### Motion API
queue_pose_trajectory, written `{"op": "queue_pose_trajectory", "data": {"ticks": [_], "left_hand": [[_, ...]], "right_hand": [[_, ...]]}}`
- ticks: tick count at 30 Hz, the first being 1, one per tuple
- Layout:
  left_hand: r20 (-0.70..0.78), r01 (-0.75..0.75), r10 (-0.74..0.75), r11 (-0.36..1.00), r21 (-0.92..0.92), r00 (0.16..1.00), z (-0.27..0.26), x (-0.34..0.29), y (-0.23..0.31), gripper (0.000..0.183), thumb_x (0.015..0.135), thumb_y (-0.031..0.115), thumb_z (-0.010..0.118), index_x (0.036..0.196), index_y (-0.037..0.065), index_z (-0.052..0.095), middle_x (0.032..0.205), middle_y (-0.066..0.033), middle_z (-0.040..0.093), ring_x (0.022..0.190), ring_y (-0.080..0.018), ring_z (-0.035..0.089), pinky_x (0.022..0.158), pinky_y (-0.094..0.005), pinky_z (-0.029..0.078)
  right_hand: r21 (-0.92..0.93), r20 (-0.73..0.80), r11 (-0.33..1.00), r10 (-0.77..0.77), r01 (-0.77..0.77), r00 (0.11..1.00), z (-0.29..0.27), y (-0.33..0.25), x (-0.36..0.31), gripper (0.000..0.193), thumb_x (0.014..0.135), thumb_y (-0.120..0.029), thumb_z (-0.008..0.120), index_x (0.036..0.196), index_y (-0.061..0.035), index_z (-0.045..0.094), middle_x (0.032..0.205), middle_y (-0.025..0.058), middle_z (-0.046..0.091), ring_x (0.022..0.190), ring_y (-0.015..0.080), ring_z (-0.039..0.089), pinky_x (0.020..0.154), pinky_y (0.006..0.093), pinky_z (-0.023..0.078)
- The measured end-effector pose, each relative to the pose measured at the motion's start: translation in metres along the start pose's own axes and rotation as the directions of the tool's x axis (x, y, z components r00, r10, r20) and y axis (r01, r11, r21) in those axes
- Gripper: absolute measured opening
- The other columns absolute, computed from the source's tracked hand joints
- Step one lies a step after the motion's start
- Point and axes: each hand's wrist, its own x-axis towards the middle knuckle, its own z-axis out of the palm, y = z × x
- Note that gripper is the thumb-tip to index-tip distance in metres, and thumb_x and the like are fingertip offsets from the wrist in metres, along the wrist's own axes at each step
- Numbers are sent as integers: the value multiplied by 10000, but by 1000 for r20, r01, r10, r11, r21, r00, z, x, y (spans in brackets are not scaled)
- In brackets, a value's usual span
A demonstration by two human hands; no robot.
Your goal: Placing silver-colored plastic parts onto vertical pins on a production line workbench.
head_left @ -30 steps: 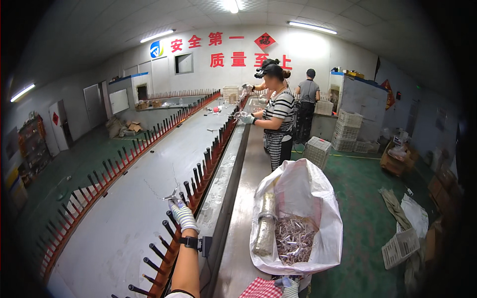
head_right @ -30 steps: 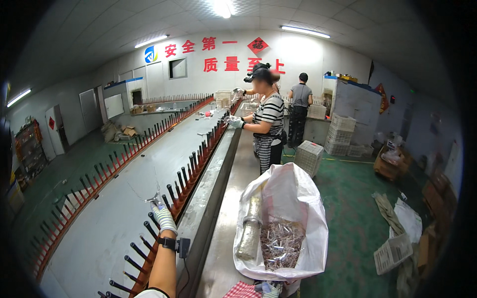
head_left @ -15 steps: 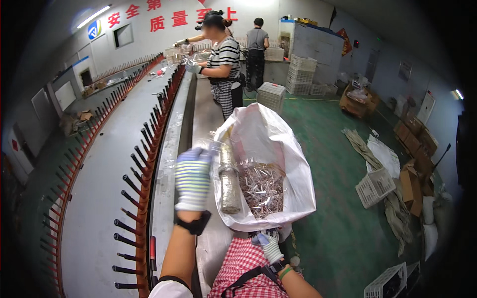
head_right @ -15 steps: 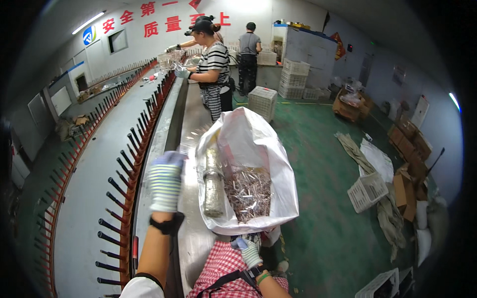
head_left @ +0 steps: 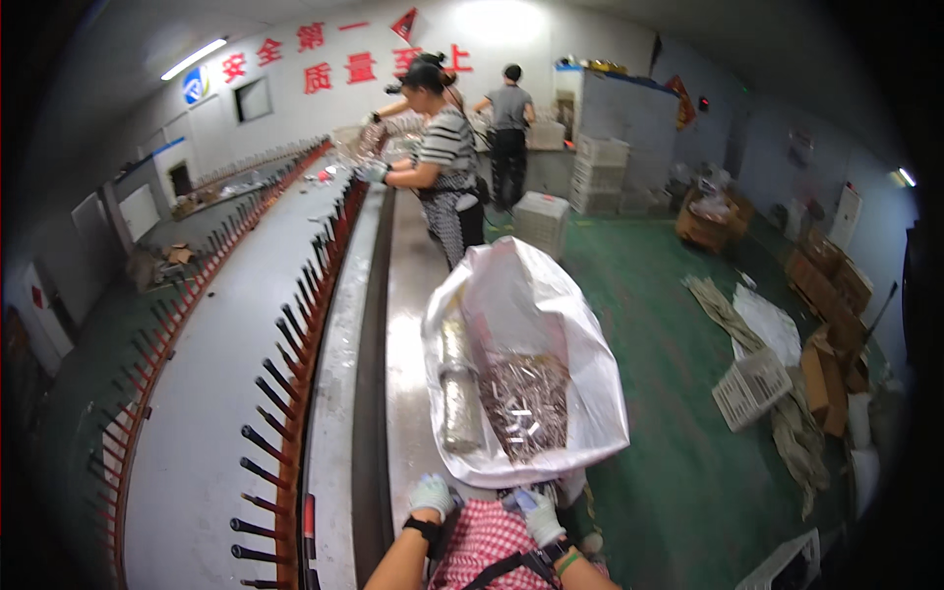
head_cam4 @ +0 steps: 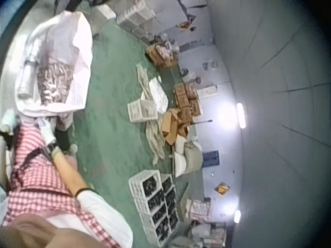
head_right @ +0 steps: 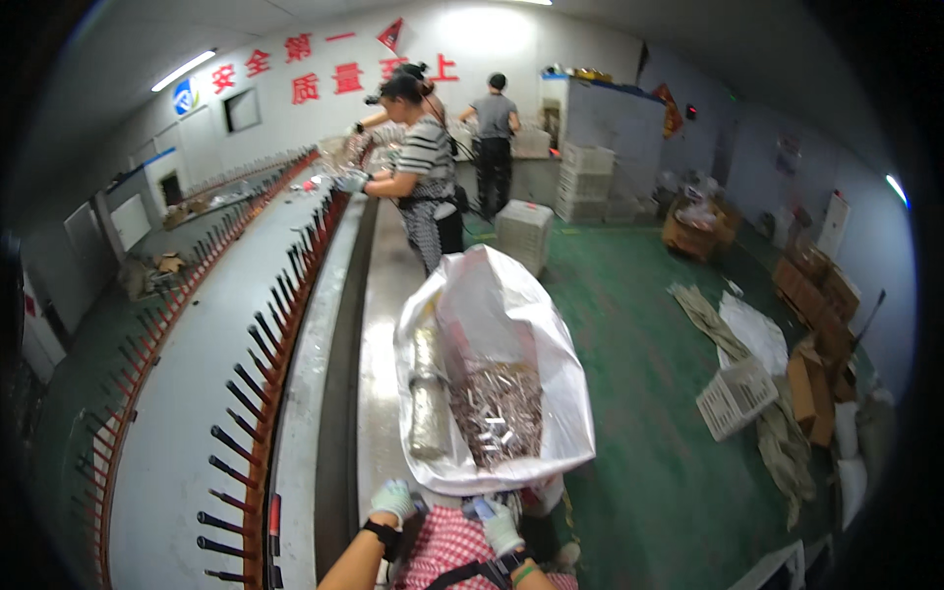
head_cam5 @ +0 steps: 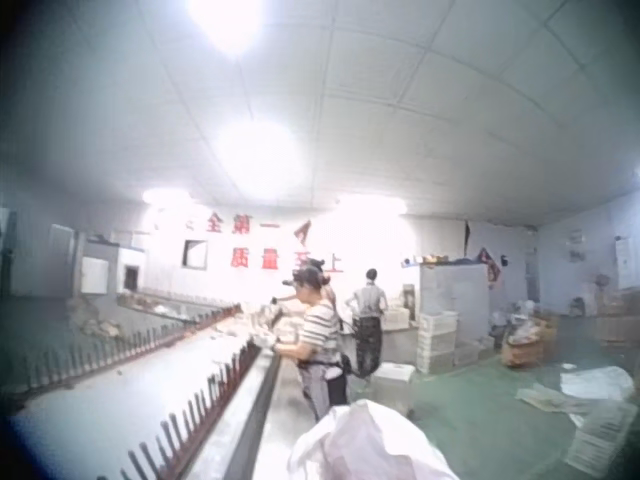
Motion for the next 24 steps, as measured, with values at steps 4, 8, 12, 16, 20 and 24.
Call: {"op": "queue_pose_trajectory", "data": {"ticks": [4, 8, 12, 16, 20, 24], "left_hand": [[220, 13, 17, 991, -135, 975, 49, 14, -13, 281, 675, 255, 649, 881, 65, 676, 982, -193, 615, 938, -328, 589, 805, -389, 479], [306, -81, 125, 985, -151, 944, 92, 49, -27, 306, 680, 254, 641, 911, 56, 671, 1004, -183, 607, 949, -326, 589, 814, -400, 474], [379, -155, 183, 982, -104, 907, 116, 70, -24, 288, 737, 223, 561, 951, 59, 661, 1051, -168, 593, 987, -306, 582, 795, -419, 480], [406, -159, 132, 987, 33, 904, 138, 80, -40, 297, 596, 152, 687, 871, 41, 683, 950, -118, 645, 872, -264, 631, 736, -378, 508], [493, -193, 113, 974, 116, 863, 130, 78, -17, 357, 412, 81, 788, 754, 36, 694, 811, -71, 660, 724, -219, 641, 699, -357, 521], [544, -350, 116, 869, 351, 831, 150, 83, -18, 307, 544, 121, 733, 839, 48, 688, 892, -84, 654, 795, -243, 639, 717, -382, 516]], "right_hand": [[-69, 18, 997, 21, -20, 1000, 1, -17, -6, 432, 875, -374, 489, 832, 33, 626, 781, 131, 649, 722, 200, 618, 724, 316, 485], [-2, 7, 1000, -5, 5, 1000, -22, 27, 7, 453, 885, -384, 477, 824, 40, 623, 774, 147, 645, 719, 227, 624, 722, 343, 496], [24, 18, 1000, -5, 5, 1000, -34, 52, 18, 456, 899, -374, 450, 822, 40, 623, 756, 143, 643, 706, 221, 625, 706, 333, 496], [-33, 23, 996, 82, -81, 996, -16, 35, 12, 441, 900, -361, 448, 824, 37, 623, 750, 141, 642, 695, 218, 622, 693, 328, 494], [2, -2, 1000, -19, 19, 1000, -27, 29, 6, 410, 898, -330, 451, 824, 36, 620, 758, 143, 642, 692, 217, 614, 683, 325, 490], [85, -21, 996, -31, 33, 999, -18, 20, 1, 391, 898, -307, 454, 811, 40, 613, 760, 146, 637, 696, 222, 609, 689, 331, 489]]}}
